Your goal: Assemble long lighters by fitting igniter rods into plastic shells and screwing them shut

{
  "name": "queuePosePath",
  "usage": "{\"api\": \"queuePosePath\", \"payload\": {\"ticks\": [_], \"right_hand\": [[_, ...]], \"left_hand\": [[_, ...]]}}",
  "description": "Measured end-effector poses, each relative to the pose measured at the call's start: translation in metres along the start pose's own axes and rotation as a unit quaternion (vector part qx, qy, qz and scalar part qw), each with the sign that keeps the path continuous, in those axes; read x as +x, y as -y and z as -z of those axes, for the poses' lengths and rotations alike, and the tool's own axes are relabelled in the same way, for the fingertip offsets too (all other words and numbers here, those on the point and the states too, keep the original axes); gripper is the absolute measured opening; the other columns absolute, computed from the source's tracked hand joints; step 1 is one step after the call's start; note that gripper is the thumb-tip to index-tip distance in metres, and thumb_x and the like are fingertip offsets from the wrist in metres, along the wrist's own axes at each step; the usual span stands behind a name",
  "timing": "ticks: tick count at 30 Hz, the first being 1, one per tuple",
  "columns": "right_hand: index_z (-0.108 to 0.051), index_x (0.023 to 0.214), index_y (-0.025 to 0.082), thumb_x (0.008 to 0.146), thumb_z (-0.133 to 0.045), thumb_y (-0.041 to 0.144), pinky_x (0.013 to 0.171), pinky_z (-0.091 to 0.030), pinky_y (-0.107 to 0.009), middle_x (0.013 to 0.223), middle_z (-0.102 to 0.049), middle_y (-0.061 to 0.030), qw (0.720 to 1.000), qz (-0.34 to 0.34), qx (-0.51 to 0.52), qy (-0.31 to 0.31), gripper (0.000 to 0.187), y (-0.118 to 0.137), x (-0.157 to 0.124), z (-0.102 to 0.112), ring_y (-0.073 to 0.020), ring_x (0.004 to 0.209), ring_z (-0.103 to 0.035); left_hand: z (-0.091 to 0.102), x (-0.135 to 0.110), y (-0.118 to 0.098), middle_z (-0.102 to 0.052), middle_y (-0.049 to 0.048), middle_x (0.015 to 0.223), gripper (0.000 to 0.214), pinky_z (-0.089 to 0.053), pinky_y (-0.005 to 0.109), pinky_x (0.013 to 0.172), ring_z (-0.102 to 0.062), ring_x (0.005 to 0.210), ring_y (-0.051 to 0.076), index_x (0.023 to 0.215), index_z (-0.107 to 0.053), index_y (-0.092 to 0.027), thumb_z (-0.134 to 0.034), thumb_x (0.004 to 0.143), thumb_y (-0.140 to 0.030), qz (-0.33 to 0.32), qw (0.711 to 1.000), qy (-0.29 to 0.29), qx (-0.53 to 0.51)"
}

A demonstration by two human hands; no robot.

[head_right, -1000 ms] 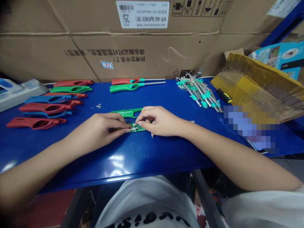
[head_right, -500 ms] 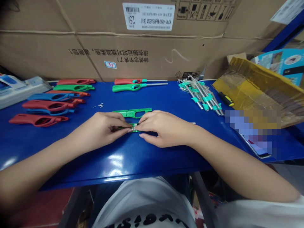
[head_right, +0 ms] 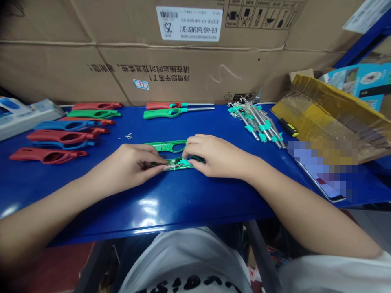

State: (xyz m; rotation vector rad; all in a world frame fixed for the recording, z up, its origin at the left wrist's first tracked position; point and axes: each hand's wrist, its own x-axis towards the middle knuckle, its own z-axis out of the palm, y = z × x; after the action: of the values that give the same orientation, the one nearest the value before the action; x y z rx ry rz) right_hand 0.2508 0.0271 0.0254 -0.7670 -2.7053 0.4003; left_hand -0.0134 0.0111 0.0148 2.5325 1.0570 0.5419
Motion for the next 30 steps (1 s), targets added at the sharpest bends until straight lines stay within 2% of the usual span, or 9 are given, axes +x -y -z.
{"api": "queuePosePath", "payload": {"ticks": [2, 7, 13, 19, 22, 25, 28, 30], "right_hand": [[-0.069, 0.097, 0.019, 0.092, -0.058, 0.012, 0.081, -0.049, -0.034, 0.097, -0.070, -0.0068, 1.000, -0.015, 0.008, 0.019, 0.013, -0.001, 0.000, 0.000, -0.0213, 0.092, -0.063], [-0.068, 0.100, 0.019, 0.091, -0.058, 0.012, 0.074, -0.046, -0.029, 0.098, -0.072, -0.0040, 0.998, -0.055, 0.025, 0.033, 0.016, 0.003, -0.001, 0.001, -0.0179, 0.086, -0.065], [-0.069, 0.103, 0.019, 0.091, -0.058, 0.014, 0.077, -0.048, -0.029, 0.100, -0.072, -0.0054, 0.997, -0.043, 0.036, 0.045, 0.017, 0.002, -0.002, 0.005, -0.0186, 0.089, -0.065], [-0.070, 0.107, 0.017, 0.097, -0.053, 0.022, 0.085, -0.049, -0.036, 0.105, -0.070, -0.0100, 0.998, -0.054, -0.030, 0.003, 0.021, -0.012, -0.002, 0.010, -0.0235, 0.097, -0.065], [-0.071, 0.099, 0.017, 0.095, -0.056, 0.027, 0.081, -0.049, -0.035, 0.097, -0.069, -0.0094, 0.997, -0.059, -0.048, 0.029, 0.018, -0.018, -0.005, 0.016, -0.0232, 0.090, -0.064], [-0.071, 0.094, 0.018, 0.092, -0.060, 0.027, 0.076, -0.048, -0.033, 0.095, -0.069, -0.0076, 0.995, -0.064, -0.018, 0.076, 0.015, -0.020, -0.008, 0.024, -0.0208, 0.086, -0.063], [-0.072, 0.094, 0.019, 0.091, -0.063, 0.032, 0.075, -0.047, -0.031, 0.093, -0.070, -0.0057, 0.991, -0.077, 0.002, 0.107, 0.016, -0.023, -0.012, 0.031, -0.0191, 0.084, -0.064], [-0.073, 0.092, 0.019, 0.091, -0.065, 0.042, 0.070, -0.046, -0.030, 0.089, -0.070, -0.0054, 0.989, -0.114, -0.016, 0.094, 0.024, -0.029, -0.014, 0.034, -0.0187, 0.078, -0.063]], "left_hand": [[0.000, 0.000, -0.001, -0.073, 0.0040, 0.084, 0.014, -0.050, 0.027, 0.066, -0.067, 0.071, 0.015, 0.096, -0.081, -0.019, -0.069, 0.092, -0.025, 0.004, 1.000, 0.003, 0.000], [0.000, 0.000, -0.003, -0.071, 0.0032, 0.082, 0.014, -0.050, 0.026, 0.065, -0.066, 0.069, 0.014, 0.095, -0.081, -0.019, -0.069, 0.092, -0.025, 0.010, 1.000, 0.004, -0.001], [-0.004, 0.000, -0.002, -0.071, 0.0017, 0.081, 0.013, -0.048, 0.024, 0.062, -0.063, 0.064, 0.012, 0.094, -0.080, -0.019, -0.069, 0.091, -0.025, 0.004, 1.000, -0.012, -0.015], [0.005, 0.000, 0.001, -0.076, -0.0002, 0.082, 0.015, -0.047, 0.024, 0.061, -0.064, 0.063, 0.011, 0.094, -0.079, -0.021, -0.066, 0.091, -0.029, 0.022, 1.000, -0.017, -0.006], [0.012, 0.000, 0.000, -0.075, -0.0008, 0.080, 0.017, -0.045, 0.025, 0.059, -0.064, 0.062, 0.012, 0.093, -0.078, -0.022, -0.067, 0.090, -0.033, 0.029, 0.999, -0.014, 0.032], [0.016, 0.000, -0.002, -0.074, -0.0001, 0.082, 0.020, -0.045, 0.026, 0.058, -0.064, 0.065, 0.014, 0.096, -0.077, -0.023, -0.066, 0.090, -0.038, 0.025, 0.998, 0.007, 0.062], [0.019, 0.001, 0.000, -0.075, 0.0026, 0.093, 0.025, -0.051, 0.030, 0.070, -0.068, 0.080, 0.019, 0.102, -0.076, -0.023, -0.064, 0.091, -0.042, 0.012, 0.997, 0.002, 0.079], [0.020, 0.003, 0.004, -0.075, 0.0051, 0.101, 0.027, -0.053, 0.034, 0.084, -0.068, 0.094, 0.023, 0.104, -0.076, -0.021, -0.060, 0.093, -0.040, -0.010, 0.996, -0.018, 0.089]]}}
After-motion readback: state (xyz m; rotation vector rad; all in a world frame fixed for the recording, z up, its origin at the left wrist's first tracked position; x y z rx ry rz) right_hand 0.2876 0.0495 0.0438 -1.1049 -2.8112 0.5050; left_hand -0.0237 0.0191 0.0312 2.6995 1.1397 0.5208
